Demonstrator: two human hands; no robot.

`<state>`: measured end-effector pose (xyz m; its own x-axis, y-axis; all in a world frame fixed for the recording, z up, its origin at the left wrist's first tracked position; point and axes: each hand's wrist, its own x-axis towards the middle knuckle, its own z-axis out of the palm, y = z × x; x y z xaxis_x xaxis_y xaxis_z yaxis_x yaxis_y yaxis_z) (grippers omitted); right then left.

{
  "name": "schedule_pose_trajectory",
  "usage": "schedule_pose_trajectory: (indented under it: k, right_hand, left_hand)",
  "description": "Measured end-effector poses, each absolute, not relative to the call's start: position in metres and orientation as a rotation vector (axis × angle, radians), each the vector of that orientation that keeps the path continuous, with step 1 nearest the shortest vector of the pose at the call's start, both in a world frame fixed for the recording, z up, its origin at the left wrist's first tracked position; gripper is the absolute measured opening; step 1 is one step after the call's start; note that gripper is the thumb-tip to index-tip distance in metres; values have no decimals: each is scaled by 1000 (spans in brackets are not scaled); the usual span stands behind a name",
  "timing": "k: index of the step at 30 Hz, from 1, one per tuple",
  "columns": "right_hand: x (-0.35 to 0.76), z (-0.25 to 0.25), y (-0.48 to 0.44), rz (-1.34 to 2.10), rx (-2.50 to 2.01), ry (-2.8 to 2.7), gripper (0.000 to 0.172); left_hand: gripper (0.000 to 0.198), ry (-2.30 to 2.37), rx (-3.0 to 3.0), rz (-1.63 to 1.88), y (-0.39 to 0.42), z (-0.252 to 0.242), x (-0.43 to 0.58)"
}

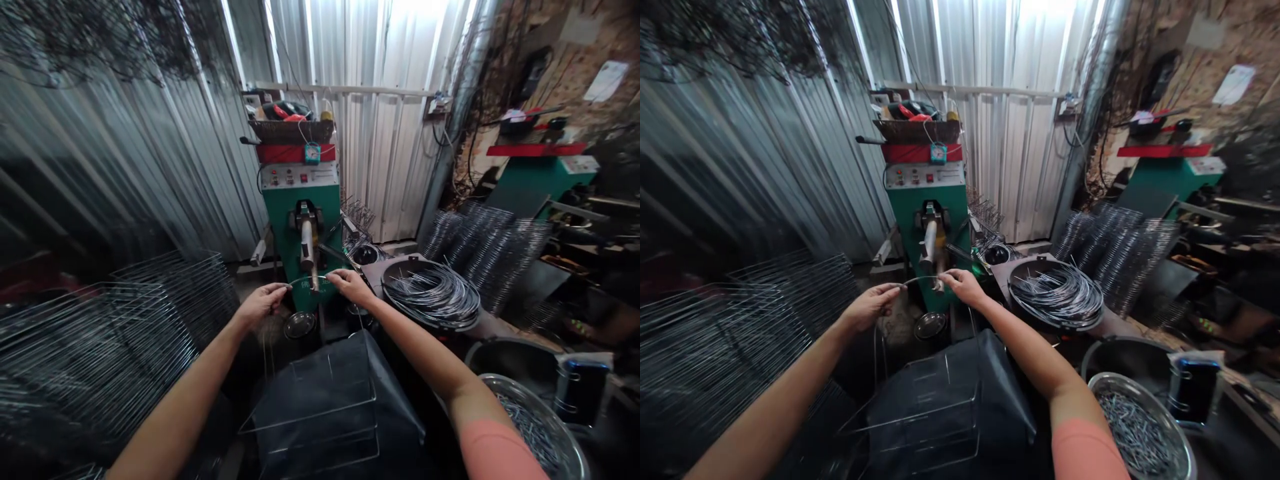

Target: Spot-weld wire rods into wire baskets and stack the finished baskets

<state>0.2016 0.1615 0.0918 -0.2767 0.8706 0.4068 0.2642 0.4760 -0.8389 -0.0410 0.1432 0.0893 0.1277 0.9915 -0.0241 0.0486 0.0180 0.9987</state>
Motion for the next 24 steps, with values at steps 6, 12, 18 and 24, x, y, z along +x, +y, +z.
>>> schedule_pose_trajectory:
  k: [6, 12, 18, 24]
  right_hand:
    - [194, 22, 178, 751, -1176, -1799, 29]
    - [201, 10, 188, 638, -1199, -2091, 23]
    - [202, 9, 194, 496, -1314, -2217, 24]
    - [202, 10, 203, 153, -1538, -2570, 40]
  left_hand:
    - [42, 1125, 1060, 919, 157, 34, -41]
    - [42, 1071, 1016, 924, 160, 12, -48]
    - [44, 1119, 1198, 977, 174, 1, -43]
    - [45, 1201, 1506, 893, 194, -9, -38]
